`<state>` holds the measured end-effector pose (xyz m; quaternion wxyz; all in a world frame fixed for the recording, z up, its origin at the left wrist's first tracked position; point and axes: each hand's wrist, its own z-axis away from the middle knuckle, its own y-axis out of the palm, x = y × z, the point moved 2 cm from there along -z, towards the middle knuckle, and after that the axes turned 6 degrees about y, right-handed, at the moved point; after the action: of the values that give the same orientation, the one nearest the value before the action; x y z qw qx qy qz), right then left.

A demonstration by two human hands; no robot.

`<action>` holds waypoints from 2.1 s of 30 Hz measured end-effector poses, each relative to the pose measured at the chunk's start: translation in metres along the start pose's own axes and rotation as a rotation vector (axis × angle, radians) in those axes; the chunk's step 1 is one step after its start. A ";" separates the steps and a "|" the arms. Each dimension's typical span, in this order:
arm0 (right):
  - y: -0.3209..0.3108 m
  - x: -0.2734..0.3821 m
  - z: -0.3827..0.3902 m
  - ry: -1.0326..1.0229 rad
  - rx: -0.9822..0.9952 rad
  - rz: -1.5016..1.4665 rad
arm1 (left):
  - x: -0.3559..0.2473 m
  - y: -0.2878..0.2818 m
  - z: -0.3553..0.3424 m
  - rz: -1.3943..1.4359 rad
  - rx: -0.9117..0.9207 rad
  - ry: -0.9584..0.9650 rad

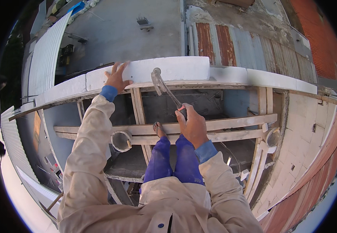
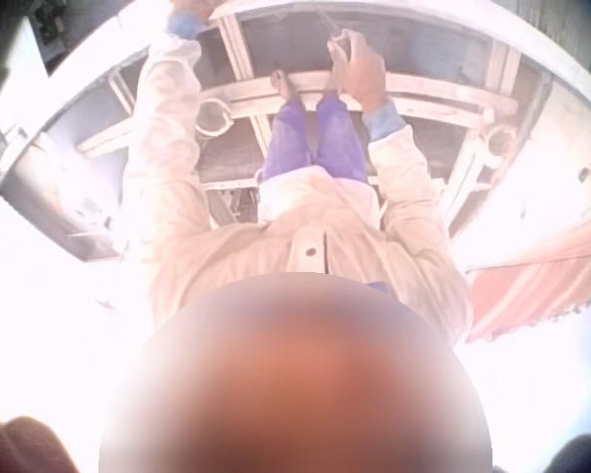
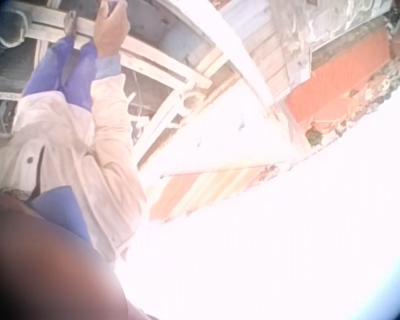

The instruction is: The person picks up white roof tiles and places them onto a wooden scaffolding structure. They then use a trowel to scoop cement from a bucket and apply it to the tiles, tapping them into place with a hammer.

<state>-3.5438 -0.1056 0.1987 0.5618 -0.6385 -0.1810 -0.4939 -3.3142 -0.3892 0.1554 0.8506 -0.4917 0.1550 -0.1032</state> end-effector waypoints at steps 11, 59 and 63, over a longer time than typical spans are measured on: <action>0.000 0.016 -0.027 -0.024 0.134 0.063 | 0.004 -0.003 0.000 -0.007 -0.031 0.007; 0.083 0.104 0.009 0.186 -0.341 -0.019 | -0.029 -0.028 -0.026 0.003 0.193 0.272; 0.086 0.060 -0.002 0.383 -0.190 0.185 | -0.033 -0.022 -0.021 -0.008 0.119 0.245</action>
<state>-3.4507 -0.1531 0.2023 0.5662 -0.5969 0.0353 -0.5673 -3.3535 -0.4061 0.1701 0.8525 -0.4247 0.2496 -0.1747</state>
